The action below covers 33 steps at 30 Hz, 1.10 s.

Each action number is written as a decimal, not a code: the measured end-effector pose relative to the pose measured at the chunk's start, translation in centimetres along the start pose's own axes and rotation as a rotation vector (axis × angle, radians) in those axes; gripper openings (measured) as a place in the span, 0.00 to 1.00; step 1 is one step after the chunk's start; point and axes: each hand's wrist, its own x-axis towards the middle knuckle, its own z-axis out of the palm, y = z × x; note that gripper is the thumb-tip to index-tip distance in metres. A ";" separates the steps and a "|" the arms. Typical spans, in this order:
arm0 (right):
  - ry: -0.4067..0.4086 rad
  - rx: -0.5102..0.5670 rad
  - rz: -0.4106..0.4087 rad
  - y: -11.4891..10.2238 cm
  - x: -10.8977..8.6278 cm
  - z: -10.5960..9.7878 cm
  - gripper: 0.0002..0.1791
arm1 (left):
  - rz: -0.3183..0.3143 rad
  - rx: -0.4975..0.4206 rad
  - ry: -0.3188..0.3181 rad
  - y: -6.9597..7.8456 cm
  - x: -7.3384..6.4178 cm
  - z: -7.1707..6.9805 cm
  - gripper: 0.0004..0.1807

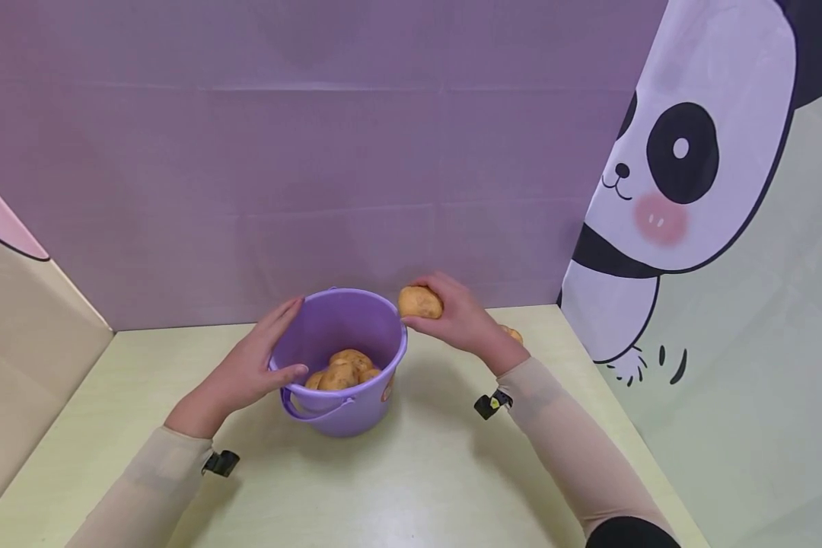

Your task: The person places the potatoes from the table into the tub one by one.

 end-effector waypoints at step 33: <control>-0.076 0.000 -0.160 -3.3 4.1 3.9 0.30 | -0.006 -0.005 -0.012 0.0 0.0 0.0 0.60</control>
